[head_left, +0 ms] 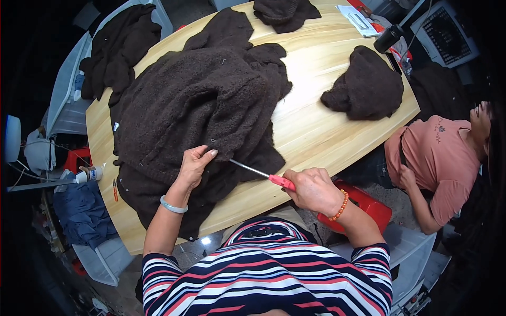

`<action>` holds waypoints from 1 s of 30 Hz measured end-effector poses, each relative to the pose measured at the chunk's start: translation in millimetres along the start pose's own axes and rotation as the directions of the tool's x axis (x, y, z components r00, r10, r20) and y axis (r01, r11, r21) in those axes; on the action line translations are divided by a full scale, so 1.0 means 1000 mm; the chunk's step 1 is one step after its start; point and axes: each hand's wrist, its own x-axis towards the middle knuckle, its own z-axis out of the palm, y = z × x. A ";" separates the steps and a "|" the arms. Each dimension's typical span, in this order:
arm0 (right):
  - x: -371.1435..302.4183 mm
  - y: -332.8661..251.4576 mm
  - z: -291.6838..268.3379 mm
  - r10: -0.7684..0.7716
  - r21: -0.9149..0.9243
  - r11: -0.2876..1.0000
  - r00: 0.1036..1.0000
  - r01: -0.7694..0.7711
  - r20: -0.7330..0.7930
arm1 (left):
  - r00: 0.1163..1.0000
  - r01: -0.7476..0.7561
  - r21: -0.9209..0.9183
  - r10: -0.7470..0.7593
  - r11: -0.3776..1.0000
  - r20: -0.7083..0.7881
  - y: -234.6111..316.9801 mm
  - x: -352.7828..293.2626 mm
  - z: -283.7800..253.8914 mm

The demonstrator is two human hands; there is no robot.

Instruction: Trimming loose threads from sweaters using scissors.

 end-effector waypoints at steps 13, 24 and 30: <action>0.016 -0.010 0.023 -0.053 -0.056 0.997 0.997 0.050 -0.047 | 0.984 0.037 -0.153 -0.063 0.987 -0.168 -0.006 -0.004 0.014; 0.021 -0.016 0.024 -0.106 -0.083 0.992 0.991 0.099 -0.087 | 0.970 0.063 -0.280 -0.124 0.958 -0.207 -0.008 -0.006 0.013; 0.022 -0.013 0.023 -0.107 -0.079 0.992 0.992 0.102 -0.066 | 0.954 0.034 -0.311 -0.124 0.950 -0.274 -0.015 -0.004 0.011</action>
